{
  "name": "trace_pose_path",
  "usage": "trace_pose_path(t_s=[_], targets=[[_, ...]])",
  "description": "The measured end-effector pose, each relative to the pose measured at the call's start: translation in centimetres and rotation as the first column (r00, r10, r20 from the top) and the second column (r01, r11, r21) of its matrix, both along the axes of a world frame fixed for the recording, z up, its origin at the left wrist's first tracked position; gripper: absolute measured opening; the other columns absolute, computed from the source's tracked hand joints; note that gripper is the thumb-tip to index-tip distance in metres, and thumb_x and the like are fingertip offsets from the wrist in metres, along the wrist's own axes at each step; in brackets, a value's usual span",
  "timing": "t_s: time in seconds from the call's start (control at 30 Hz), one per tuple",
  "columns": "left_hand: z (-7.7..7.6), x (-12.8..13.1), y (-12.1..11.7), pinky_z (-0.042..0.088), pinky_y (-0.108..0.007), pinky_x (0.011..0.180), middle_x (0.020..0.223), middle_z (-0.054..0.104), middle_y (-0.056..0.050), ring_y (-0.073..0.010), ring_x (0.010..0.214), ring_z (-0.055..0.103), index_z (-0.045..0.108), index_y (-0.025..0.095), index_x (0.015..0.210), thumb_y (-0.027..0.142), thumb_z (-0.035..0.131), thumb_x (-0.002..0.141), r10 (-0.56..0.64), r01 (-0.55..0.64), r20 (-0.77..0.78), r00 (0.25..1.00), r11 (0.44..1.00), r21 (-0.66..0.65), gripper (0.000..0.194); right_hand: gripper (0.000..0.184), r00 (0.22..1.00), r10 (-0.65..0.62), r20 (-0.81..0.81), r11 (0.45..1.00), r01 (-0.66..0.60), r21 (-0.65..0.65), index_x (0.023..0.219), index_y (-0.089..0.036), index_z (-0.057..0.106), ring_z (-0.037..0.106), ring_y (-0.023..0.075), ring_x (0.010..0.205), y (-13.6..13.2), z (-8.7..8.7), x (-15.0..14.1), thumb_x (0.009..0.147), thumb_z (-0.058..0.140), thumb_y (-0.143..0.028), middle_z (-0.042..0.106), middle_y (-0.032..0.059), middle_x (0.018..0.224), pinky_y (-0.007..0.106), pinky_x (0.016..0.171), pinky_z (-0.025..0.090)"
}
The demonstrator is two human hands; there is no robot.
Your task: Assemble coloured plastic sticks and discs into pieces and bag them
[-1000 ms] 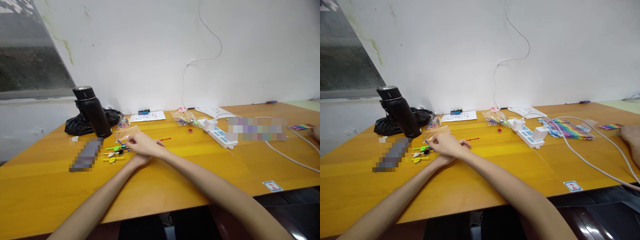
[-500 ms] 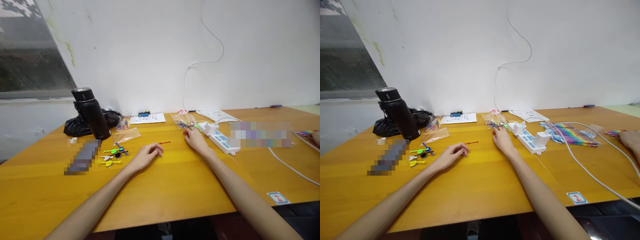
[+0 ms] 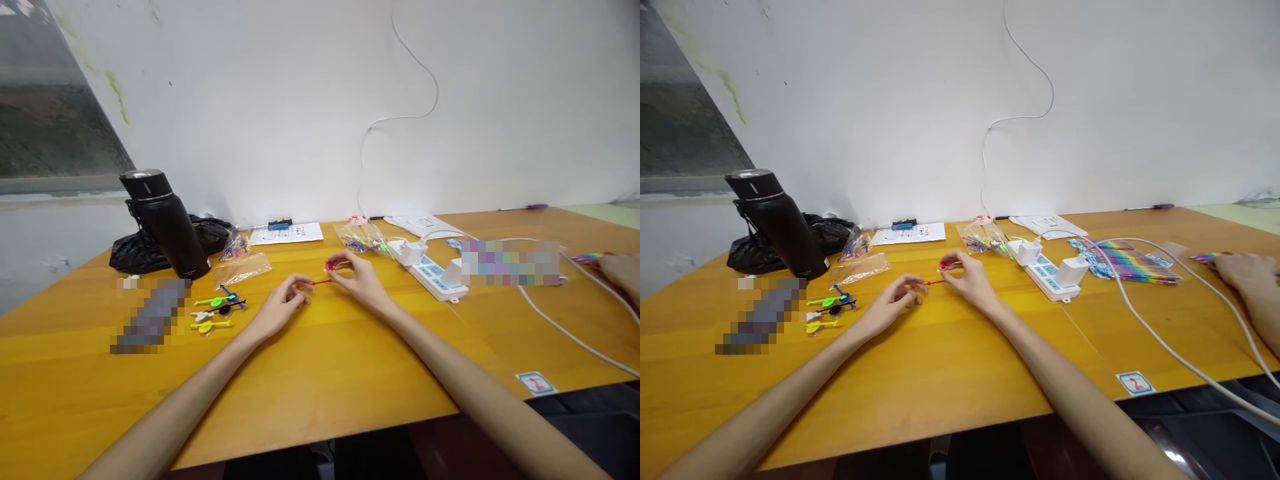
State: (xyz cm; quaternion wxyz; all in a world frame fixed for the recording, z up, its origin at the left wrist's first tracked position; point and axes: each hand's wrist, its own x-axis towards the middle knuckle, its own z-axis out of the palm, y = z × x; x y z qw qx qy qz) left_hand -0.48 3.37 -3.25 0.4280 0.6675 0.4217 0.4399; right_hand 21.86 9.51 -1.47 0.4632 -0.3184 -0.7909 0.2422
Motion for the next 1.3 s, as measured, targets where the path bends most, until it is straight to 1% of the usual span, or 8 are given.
trace_pose_path(t_s=[0.13,0.37,0.53,0.67,0.8,1.07,1.17,1.3], targets=[[0.2,0.0,0.0,0.051,-0.027,0.074,0.145,0.052,-0.012,-0.0221,0.110,0.064,0.051,0.027,0.131,0.038,0.064,0.089,0.007,-0.005,0.078,0.997,1.000,-0.026,0.046,0.014,0.980,0.199,0.007,0.980,-0.199,-0.028,0.104,-0.021,0.064,0.067,0.0182,0.096,-1.9,0.7,-1.5,0.091,0.059,-0.025,0.070,0.0057,0.102,0.037,0.093,0.054],[-0.2,-0.3,0.5,0.051,-0.028,0.083,0.123,0.065,-0.010,-0.0166,0.094,0.067,0.059,0.020,0.115,0.039,0.070,0.084,0.009,-0.007,0.092,0.996,1.000,-0.013,0.038,0.012,0.952,0.281,0.123,0.959,-0.285,0.015,0.101,-0.023,0.065,0.064,0.0196,0.103,-2.9,0.5,-2.7,0.091,0.059,-0.021,0.066,0.0072,0.111,0.038,0.096,0.052],[-0.6,-0.3,1.1,0.051,-0.030,0.085,0.113,0.068,-0.009,-0.0175,0.091,0.069,0.061,0.018,0.109,0.040,0.073,0.081,0.076,-0.063,0.157,0.985,0.994,-0.086,0.038,0.022,0.978,0.039,0.203,0.997,-0.053,0.061,0.113,-0.022,0.060,0.060,0.0210,0.111,-1.6,-0.6,-1.9,0.093,0.053,-0.016,0.062,0.0091,0.117,0.038,0.100,0.048],[-0.5,-0.5,1.2,0.052,-0.030,0.084,0.119,0.067,-0.010,-0.0186,0.094,0.068,0.063,0.018,0.108,0.042,0.072,0.081,0.247,-0.231,0.259,0.934,0.969,-0.090,0.037,0.017,0.902,-0.195,0.385,0.980,0.163,0.114,0.108,-0.019,0.063,0.057,0.0245,0.110,-0.2,-1.9,-0.7,0.092,0.056,-0.020,0.061,0.0108,0.114,0.041,0.100,0.045],[-0.3,-0.9,1.1,0.052,-0.030,0.086,0.125,0.064,-0.009,-0.0191,0.100,0.067,0.062,0.018,0.108,0.038,0.071,0.080,0.389,-0.364,0.353,0.851,0.921,-0.136,0.035,0.008,0.863,-0.216,0.457,0.976,0.174,0.134,0.096,-0.019,0.064,0.057,0.0235,0.102,0.6,-2.5,-0.2,0.093,0.057,-0.022,0.062,0.0092,0.105,0.038,0.094,0.046],[0.0,-0.6,0.7,0.052,-0.028,0.080,0.125,0.064,-0.008,-0.0191,0.099,0.068,0.063,0.020,0.106,0.039,0.072,0.077,0.389,-0.352,0.342,0.855,0.921,-0.170,0.036,0.012,0.848,-0.214,0.485,0.975,0.160,0.152,0.091,-0.017,0.058,0.055,0.0228,0.094,0.8,-2.9,-0.4,0.097,0.049,-0.019,0.063,0.0108,0.100,0.036,0.088,0.043],[0.1,-0.6,0.7,0.052,-0.027,0.079,0.123,0.064,-0.007,-0.0190,0.099,0.068,0.063,0.020,0.106,0.039,0.072,0.077,0.408,-0.372,0.348,0.844,0.913,-0.169,0.036,0.011,0.877,-0.216,0.428,0.976,0.198,0.087,0.090,-0.018,0.055,0.056,0.0219,0.087,0.8,-2.9,-0.4,0.097,0.046,-0.018,0.064,0.0097,0.093,0.035,0.080,0.043],[0.1,-0.8,0.8,0.051,-0.027,0.081,0.123,0.064,-0.008,-0.0182,0.098,0.068,0.064,0.019,0.106,0.036,0.073,0.077,0.421,-0.378,0.372,0.827,0.907,-0.186,0.035,0.009,0.984,-0.107,0.139,0.964,0.137,-0.226,0.092,-0.019,0.053,0.060,0.0176,0.075,1.2,-2.6,-0.7,0.096,0.049,-0.025,0.065,0.0034,0.079,0.032,0.075,0.045]])
